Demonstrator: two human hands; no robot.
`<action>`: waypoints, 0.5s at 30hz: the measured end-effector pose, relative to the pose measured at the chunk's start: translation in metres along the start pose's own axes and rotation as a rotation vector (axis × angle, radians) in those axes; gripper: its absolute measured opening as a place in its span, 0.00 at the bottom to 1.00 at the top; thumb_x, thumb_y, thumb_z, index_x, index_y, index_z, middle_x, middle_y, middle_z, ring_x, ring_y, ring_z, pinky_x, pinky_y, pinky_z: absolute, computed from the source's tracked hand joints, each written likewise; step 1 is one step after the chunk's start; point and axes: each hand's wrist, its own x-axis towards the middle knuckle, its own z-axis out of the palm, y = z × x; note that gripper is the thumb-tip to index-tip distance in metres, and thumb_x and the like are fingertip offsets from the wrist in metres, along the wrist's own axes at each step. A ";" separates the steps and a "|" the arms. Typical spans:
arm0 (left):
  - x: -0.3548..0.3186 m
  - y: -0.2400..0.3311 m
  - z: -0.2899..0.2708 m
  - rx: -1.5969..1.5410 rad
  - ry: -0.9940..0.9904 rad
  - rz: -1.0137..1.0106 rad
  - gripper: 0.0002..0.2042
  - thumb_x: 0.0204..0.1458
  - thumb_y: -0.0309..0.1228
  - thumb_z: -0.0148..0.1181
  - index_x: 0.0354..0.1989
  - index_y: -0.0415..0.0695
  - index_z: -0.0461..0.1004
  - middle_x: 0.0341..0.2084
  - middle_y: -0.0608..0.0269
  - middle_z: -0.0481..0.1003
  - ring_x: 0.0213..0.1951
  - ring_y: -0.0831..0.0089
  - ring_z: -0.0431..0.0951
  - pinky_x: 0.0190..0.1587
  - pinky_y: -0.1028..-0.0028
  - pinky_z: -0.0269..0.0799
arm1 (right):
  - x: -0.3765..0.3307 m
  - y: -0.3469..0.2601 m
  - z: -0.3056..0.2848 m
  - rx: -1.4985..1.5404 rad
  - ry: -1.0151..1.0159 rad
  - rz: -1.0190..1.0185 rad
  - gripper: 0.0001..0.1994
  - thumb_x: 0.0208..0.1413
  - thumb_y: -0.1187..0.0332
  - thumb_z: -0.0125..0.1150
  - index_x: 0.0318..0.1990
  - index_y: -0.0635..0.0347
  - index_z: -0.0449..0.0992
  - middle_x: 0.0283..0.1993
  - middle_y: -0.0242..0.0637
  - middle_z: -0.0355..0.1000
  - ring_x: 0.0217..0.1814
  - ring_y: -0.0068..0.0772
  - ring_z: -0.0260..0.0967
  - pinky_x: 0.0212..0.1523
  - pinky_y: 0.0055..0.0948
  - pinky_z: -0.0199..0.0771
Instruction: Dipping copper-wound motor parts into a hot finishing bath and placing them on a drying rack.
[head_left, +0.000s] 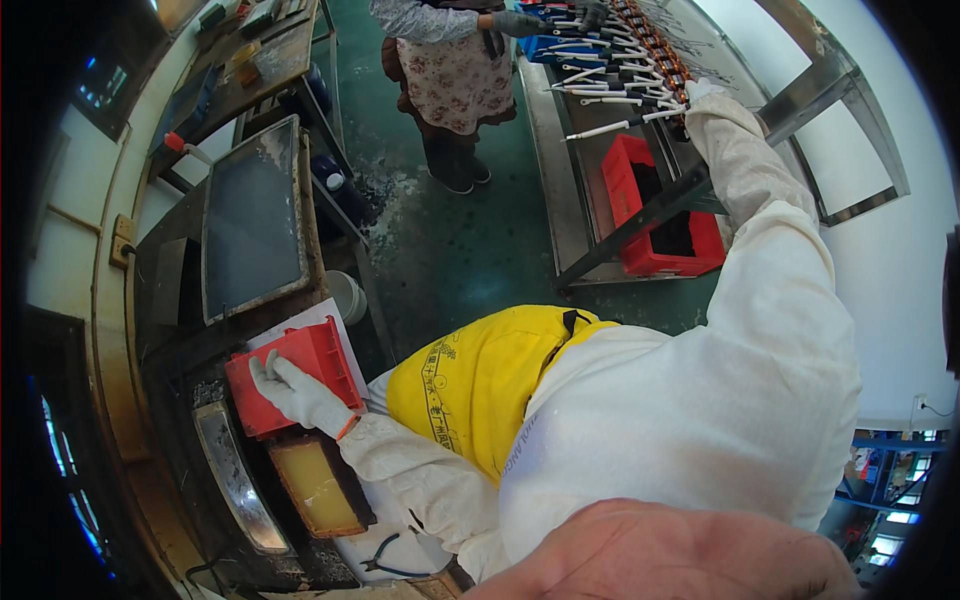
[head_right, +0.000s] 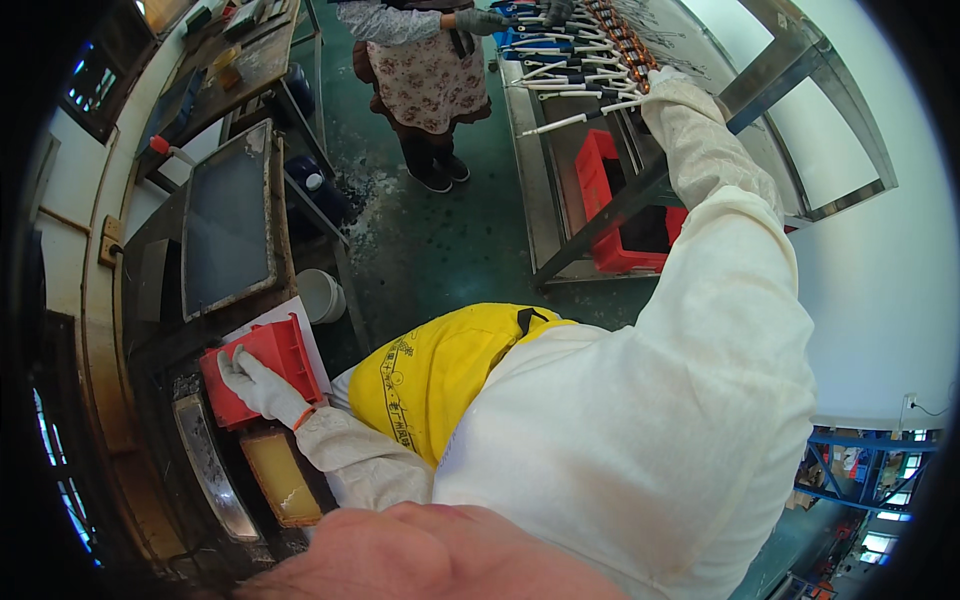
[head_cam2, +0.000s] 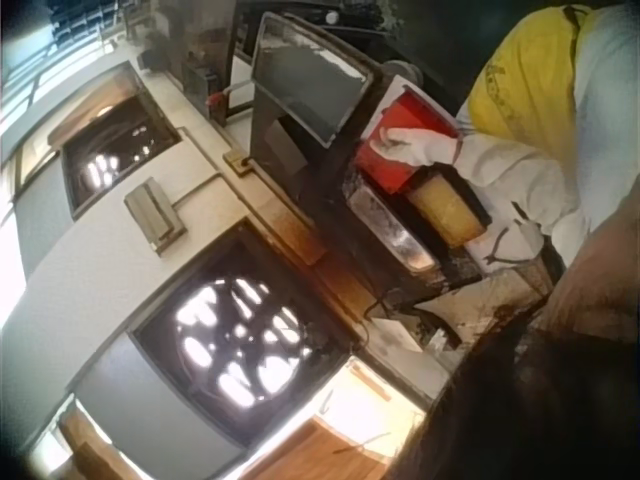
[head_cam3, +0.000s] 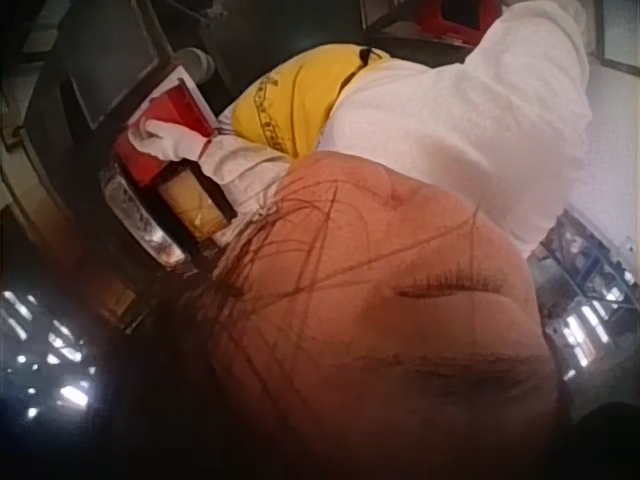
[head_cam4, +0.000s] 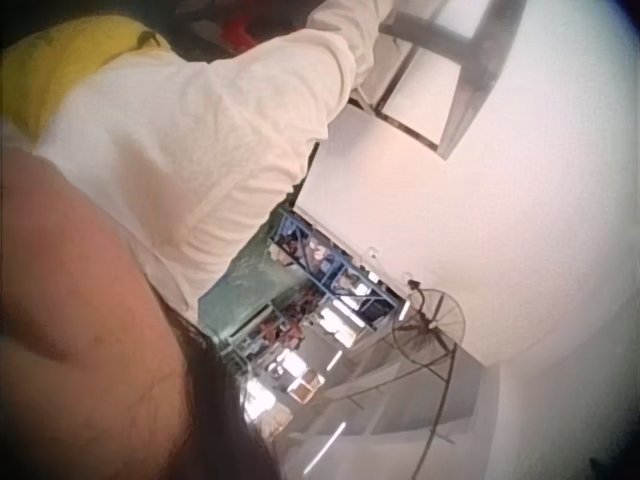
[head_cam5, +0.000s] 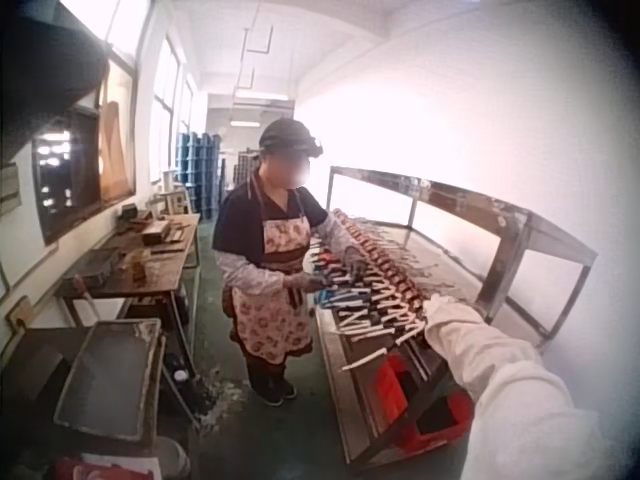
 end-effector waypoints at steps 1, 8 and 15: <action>0.000 0.001 0.001 -0.001 0.000 -0.002 0.22 0.66 0.30 0.49 0.67 0.37 0.63 0.53 0.49 0.77 0.54 0.63 0.76 0.58 0.68 0.70 | 0.001 0.003 0.005 0.002 0.000 0.010 0.24 0.60 0.56 0.62 0.62 0.48 0.67 0.66 0.52 0.64 0.70 0.58 0.63 0.64 0.54 0.67; 0.001 -0.002 0.000 -0.018 0.005 0.000 0.21 0.66 0.30 0.50 0.66 0.37 0.65 0.52 0.50 0.77 0.53 0.63 0.77 0.58 0.69 0.70 | 0.000 -0.004 0.019 0.140 0.077 0.049 0.31 0.52 0.53 0.70 0.62 0.48 0.65 0.66 0.53 0.64 0.69 0.61 0.63 0.63 0.55 0.69; 0.003 -0.006 0.000 -0.005 -0.014 0.022 0.21 0.66 0.29 0.51 0.65 0.37 0.65 0.52 0.51 0.78 0.53 0.64 0.77 0.58 0.69 0.70 | 0.015 -0.003 0.020 0.143 -0.002 0.140 0.30 0.54 0.55 0.70 0.62 0.49 0.66 0.67 0.48 0.65 0.70 0.56 0.64 0.61 0.55 0.71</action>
